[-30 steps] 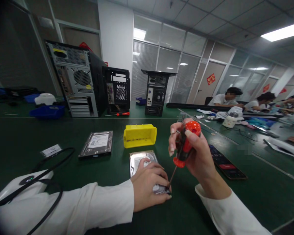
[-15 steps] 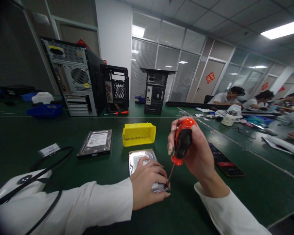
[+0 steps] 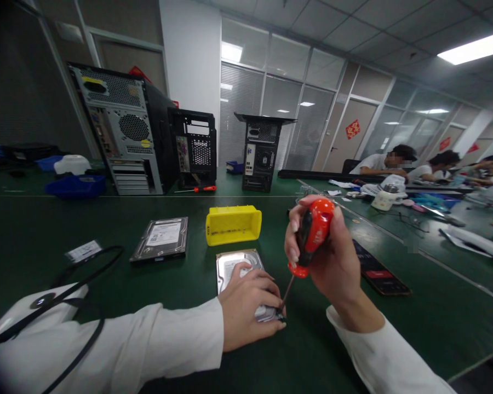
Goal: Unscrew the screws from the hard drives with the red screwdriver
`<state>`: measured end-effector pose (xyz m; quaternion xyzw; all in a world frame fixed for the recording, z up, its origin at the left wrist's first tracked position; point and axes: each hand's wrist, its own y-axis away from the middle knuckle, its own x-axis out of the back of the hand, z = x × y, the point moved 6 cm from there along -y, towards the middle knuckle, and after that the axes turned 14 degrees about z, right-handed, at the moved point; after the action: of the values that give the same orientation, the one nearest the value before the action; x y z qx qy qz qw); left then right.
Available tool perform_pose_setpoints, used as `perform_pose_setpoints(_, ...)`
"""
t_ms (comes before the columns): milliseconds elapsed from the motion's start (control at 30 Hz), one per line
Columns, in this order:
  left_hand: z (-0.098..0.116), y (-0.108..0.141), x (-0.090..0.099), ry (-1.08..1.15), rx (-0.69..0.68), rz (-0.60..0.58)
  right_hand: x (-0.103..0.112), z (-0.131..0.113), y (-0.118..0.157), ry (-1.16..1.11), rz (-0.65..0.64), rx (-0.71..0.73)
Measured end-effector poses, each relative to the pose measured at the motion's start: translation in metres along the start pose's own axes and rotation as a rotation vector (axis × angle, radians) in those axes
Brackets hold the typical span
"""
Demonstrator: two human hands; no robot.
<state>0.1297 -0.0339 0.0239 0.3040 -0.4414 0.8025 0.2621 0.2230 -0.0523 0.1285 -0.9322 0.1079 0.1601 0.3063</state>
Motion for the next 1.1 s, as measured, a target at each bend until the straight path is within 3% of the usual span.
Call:
perform_pose_setpoints(667, -0.0008, 0.0014, -0.001, 0.015, -0.009, 0.022, 0.0002, -0.0008, -0.0019, -0.058, -0.054, -0.055)
perform_pose_setpoints(833, -0.0023, 0.0022, -0.002, 0.024, -0.011, 0.041, 0.0065, 0.0006, -0.0041, -0.08, -0.009, -0.021)
perform_pose_setpoints(1100, -0.0022, 0.0032, -0.0012, 0.044, -0.005, 0.034, 0.0099, 0.002, -0.0065, -0.109, 0.026, -0.079)
